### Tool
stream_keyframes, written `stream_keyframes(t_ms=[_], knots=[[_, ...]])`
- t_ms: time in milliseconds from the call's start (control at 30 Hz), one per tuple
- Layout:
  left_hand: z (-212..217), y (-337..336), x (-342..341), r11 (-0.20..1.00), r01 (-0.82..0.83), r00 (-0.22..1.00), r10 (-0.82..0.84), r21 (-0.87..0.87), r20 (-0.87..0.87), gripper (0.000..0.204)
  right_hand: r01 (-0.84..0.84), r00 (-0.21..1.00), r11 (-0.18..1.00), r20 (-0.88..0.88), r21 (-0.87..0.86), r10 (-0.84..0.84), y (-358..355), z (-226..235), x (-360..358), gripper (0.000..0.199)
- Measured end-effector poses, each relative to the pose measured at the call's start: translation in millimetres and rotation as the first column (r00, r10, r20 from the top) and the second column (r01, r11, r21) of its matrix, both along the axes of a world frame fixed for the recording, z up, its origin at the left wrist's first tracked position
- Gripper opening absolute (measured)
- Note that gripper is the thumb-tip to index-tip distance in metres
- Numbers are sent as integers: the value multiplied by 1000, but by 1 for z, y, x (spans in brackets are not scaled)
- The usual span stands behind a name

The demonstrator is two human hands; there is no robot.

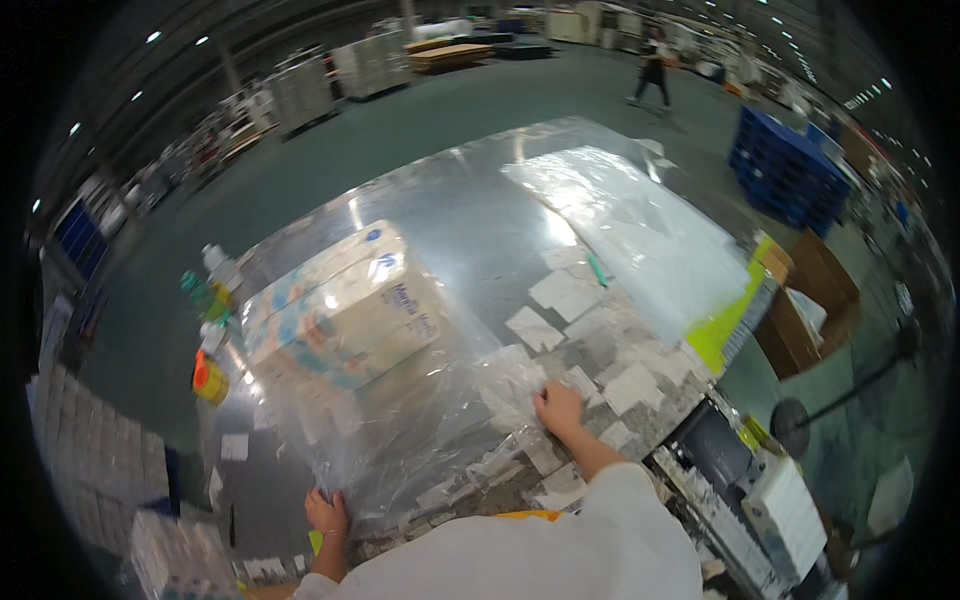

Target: The person takes stacks of paper products from a conveyor, inserts them into large plastic bags, seals the bags, and organizes the packaged items on a workspace.

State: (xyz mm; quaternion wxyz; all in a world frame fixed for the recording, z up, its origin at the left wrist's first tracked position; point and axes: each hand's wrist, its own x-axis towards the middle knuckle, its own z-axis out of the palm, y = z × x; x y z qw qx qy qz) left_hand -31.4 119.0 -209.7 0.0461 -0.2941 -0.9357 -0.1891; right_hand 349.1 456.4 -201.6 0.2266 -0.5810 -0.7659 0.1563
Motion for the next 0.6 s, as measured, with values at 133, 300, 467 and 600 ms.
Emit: stream_keyframes(t_ms=[133, 300, 467, 600], knots=[[-13, -33, 20, 994, 7, 1000, -5, 106, -18, 47, 42, 999, 989, -12, 141, -40, -38, -12, 32, 15], [-7, -53, 70, 991, -102, 990, 109, 86, -88, 46, 75, 997, 987, -1, 141, -75, -44, -15, 39, 15], [-2, -68, 86, 974, -204, 970, 214, 94, -118, 44, 41, 998, 983, 36, 177, -48, -38, -26, 36, 17], [5, -50, 85, 976, -185, 972, 199, 117, -125, 42, 83, 994, 972, 46, 220, -95, -36, -32, 46, 16]])
